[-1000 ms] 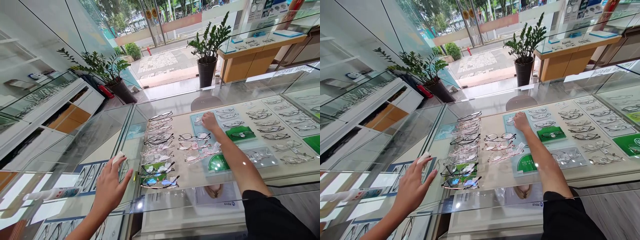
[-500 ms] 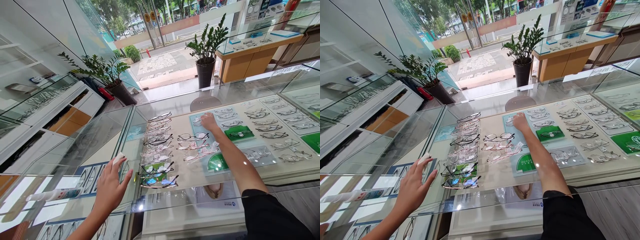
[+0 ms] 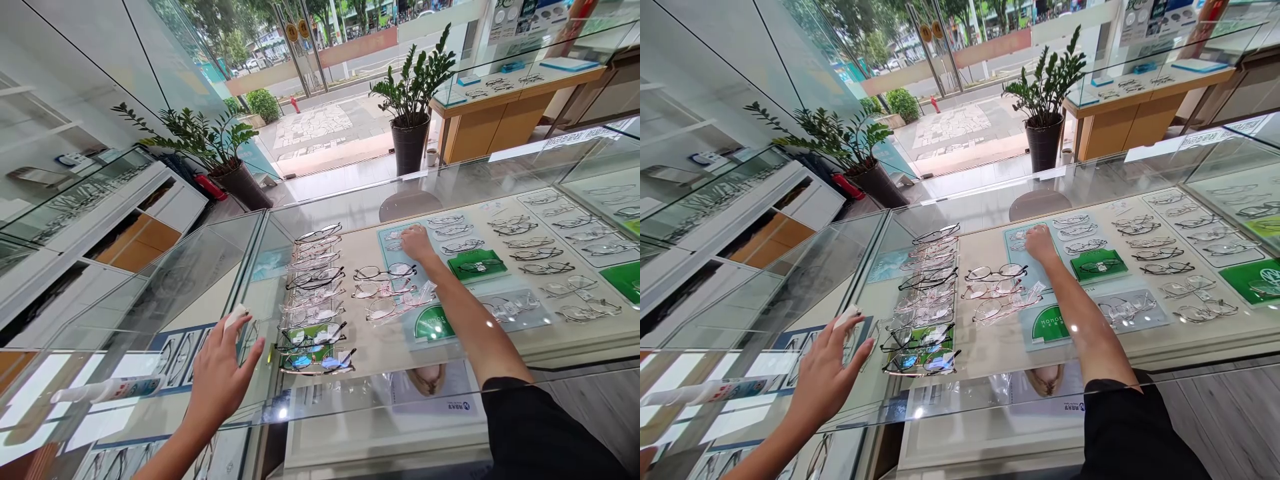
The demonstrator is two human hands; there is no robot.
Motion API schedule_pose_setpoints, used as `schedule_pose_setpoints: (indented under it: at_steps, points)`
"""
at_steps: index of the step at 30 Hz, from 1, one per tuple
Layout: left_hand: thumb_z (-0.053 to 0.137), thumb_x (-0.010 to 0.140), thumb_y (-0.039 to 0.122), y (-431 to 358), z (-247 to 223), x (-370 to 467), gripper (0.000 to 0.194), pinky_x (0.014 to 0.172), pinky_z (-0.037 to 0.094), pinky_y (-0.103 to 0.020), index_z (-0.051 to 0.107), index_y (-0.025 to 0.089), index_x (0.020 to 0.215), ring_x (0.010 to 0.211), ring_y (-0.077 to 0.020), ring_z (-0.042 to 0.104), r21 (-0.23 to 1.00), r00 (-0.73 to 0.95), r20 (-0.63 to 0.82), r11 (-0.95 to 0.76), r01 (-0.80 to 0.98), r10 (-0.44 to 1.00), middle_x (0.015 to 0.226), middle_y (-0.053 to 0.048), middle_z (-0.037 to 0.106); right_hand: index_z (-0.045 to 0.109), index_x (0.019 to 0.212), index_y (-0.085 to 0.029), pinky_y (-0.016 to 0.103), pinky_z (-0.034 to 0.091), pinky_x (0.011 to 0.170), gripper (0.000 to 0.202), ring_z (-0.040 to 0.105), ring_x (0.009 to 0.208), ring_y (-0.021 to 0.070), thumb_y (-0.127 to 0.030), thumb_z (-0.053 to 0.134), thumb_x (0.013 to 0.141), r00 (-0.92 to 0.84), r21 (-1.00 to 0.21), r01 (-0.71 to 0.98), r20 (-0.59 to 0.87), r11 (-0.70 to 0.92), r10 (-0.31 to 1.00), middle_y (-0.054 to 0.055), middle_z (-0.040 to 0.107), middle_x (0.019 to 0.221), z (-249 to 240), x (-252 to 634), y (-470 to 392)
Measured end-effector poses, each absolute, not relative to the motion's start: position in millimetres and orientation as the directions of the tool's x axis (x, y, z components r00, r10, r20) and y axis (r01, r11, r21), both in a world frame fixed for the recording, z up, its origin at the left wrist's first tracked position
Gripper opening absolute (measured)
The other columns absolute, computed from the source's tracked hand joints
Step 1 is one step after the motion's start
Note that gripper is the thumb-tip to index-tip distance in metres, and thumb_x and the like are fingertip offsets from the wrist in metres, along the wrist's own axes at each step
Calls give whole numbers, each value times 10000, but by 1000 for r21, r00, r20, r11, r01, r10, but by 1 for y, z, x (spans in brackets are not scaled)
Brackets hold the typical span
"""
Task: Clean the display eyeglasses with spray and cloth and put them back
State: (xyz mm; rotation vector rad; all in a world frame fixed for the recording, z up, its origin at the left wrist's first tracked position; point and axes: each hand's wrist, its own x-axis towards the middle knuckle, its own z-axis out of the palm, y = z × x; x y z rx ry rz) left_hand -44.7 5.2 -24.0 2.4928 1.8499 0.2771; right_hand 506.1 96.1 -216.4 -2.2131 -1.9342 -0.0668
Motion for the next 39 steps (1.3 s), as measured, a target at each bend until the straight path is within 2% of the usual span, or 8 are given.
schedule_pose_setpoints:
  at_steps: [3,6,14,19,22,26,32,39]
  points:
    - [373,1025,689,5,-24,-45,656,1231,400,-646,564,234,1457,1568,-426,431,134,276,131,-293,947,952,1617,-174,533,755,1256,-158,559,444,1210,275,601,1389,323,-287,595,1074,150,-117,984,161,-132,975,151,717,1416,-218,511,98]
    - [379,1026,686,6,-25,-46,645,1244,388,-645,563,240,1455,1574,-422,424,135,277,131,-294,946,952,1622,-170,528,674,1369,-199,521,598,1064,383,687,1252,277,-404,699,1047,165,-122,982,156,-147,974,120,670,1438,-220,517,100]
    - [391,1028,673,6,-25,-46,644,1258,372,-656,566,226,1457,1574,-428,420,128,283,130,-299,946,950,1619,-176,530,660,1385,-201,488,630,1009,391,706,1196,261,-401,696,1051,181,-176,972,159,-153,970,120,673,1419,-226,522,104]
    - [381,1033,675,5,-23,-44,651,1255,374,-659,567,220,1461,1583,-425,409,128,286,124,-301,945,950,1622,-183,527,787,1260,-198,566,433,1236,306,585,1431,337,-309,569,1075,195,-240,959,177,-150,965,124,716,1462,-218,522,100]
    - [364,1037,679,5,-22,-43,659,1249,379,-660,568,215,1459,1588,-426,403,124,279,119,-293,948,953,1629,-188,520,866,1145,-233,564,316,1294,335,483,1528,366,-292,569,1001,196,-266,953,171,-146,966,76,683,1556,-212,523,98]
    - [347,1038,681,4,-22,-42,672,1236,390,-666,567,210,1463,1579,-431,414,116,275,115,-288,951,955,1630,-189,519,894,982,-256,591,252,1310,243,440,1555,384,-280,669,892,174,-251,958,129,-137,976,60,651,1596,-211,521,96]
    - [356,1038,669,4,-19,-40,659,1223,402,-660,563,215,1468,1580,-428,412,121,267,106,-279,953,958,1633,-189,519,897,958,-253,596,184,1333,297,406,1577,375,-225,602,964,164,-210,967,92,-142,982,72,651,1593,-209,517,92]
    - [383,1035,646,4,-21,-40,637,1240,385,-651,569,208,1459,1573,-433,418,132,284,123,-300,945,951,1634,-192,515,886,876,-249,607,178,1316,223,430,1520,391,-200,670,900,163,-187,970,39,-153,986,99,701,1521,-196,512,85]
